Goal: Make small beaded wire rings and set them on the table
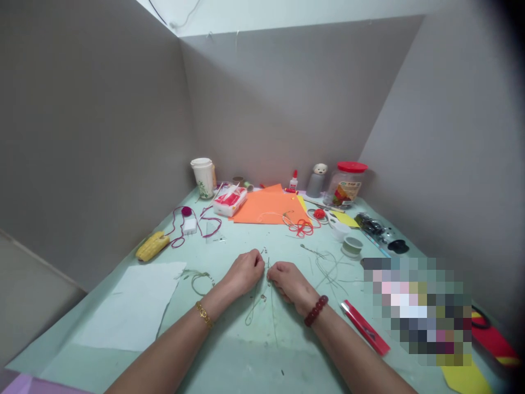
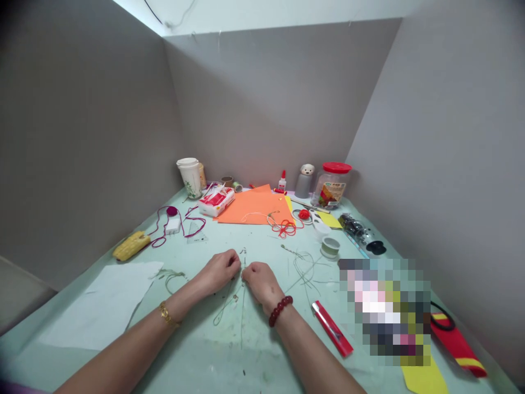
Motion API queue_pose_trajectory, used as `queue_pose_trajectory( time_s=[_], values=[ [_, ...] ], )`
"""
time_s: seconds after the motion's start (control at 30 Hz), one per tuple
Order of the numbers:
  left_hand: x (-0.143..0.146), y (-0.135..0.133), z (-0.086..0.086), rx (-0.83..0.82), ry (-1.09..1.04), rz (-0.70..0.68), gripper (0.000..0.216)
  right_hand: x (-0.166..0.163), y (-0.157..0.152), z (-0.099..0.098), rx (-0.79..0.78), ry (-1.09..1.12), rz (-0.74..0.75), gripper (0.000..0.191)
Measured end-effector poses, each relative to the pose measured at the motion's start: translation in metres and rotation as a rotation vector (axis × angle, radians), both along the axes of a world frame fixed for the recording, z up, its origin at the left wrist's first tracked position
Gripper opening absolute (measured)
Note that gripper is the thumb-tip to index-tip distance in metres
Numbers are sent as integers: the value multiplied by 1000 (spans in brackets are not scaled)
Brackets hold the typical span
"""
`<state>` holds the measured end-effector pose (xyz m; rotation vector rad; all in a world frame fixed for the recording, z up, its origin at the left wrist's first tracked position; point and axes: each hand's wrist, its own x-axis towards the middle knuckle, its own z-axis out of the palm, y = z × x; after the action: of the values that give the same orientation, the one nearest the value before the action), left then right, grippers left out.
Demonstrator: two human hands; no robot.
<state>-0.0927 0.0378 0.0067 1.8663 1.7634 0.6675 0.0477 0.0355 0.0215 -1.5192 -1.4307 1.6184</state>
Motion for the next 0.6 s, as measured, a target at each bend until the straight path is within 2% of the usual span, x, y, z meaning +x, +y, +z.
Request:
queue_pose_trajectory(
  time_s=[0.3, 0.6],
  values=[
    [-1, 2, -8, 29, -36, 17, 15, 2, 1, 0, -14, -14, 9, 8],
    [0, -11, 8, 97, -11, 29, 17, 4, 2, -4, -25, 13, 32, 5]
  ],
)
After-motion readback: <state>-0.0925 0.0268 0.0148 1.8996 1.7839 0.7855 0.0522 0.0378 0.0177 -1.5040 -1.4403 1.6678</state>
